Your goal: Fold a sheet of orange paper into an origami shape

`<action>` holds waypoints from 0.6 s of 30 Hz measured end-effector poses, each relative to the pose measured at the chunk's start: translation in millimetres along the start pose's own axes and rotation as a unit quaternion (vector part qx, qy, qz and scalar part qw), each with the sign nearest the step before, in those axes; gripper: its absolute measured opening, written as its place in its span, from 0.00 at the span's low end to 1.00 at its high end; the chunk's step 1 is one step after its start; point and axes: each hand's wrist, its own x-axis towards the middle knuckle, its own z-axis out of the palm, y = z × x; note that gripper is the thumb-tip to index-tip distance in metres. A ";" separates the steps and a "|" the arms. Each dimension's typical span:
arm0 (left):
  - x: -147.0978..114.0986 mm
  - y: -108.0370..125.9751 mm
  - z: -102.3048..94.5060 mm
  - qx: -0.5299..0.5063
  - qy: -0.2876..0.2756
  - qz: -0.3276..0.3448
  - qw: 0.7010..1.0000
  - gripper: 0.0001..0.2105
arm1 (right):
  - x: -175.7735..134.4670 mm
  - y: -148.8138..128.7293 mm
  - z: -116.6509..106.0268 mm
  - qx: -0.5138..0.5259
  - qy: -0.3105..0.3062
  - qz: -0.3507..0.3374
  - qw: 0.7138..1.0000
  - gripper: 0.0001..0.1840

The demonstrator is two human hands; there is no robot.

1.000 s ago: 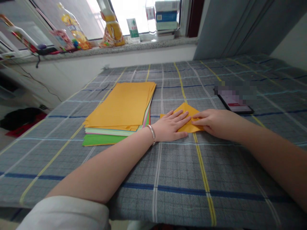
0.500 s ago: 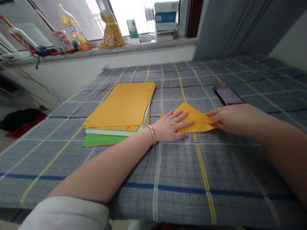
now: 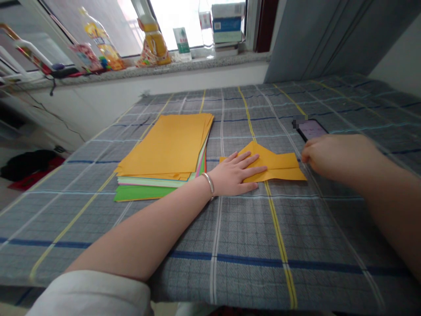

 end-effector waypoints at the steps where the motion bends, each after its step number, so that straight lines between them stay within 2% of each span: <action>1: -0.1 0.1 0.5 0.000 0.002 0.000 1.000 0.29 | -2.2 -8.1 -5.3 -0.044 0.015 -0.012 0.999 0.13; 3: -0.2 0.2 1.3 0.000 0.003 0.001 1.000 0.29 | -5.6 -25.6 -10.1 -0.033 0.084 -0.041 0.995 0.17; 4: -0.2 0.2 1.6 0.000 0.003 0.003 1.000 0.29 | -6.6 -34.0 -8.8 0.008 0.099 -0.085 0.991 0.17; 5: -0.1 0.1 1.7 0.001 0.004 0.005 1.000 0.29 | -7.0 -41.3 -5.2 0.052 0.105 -0.131 0.984 0.18; 7: 0.3 -0.1 1.3 0.003 0.007 0.011 1.000 0.28 | -6.5 -52.0 5.6 0.076 0.080 -0.188 0.976 0.20; 11: 0.7 0.3 -3.5 -0.007 0.004 0.016 1.000 0.26 | -4.7 -57.6 22.7 0.068 0.042 -0.200 0.976 0.20; 18: -13.6 3.6 -28.3 0.017 -0.038 -0.027 0.999 0.24 | -5.3 -54.5 21.6 0.072 0.026 -0.206 0.976 0.20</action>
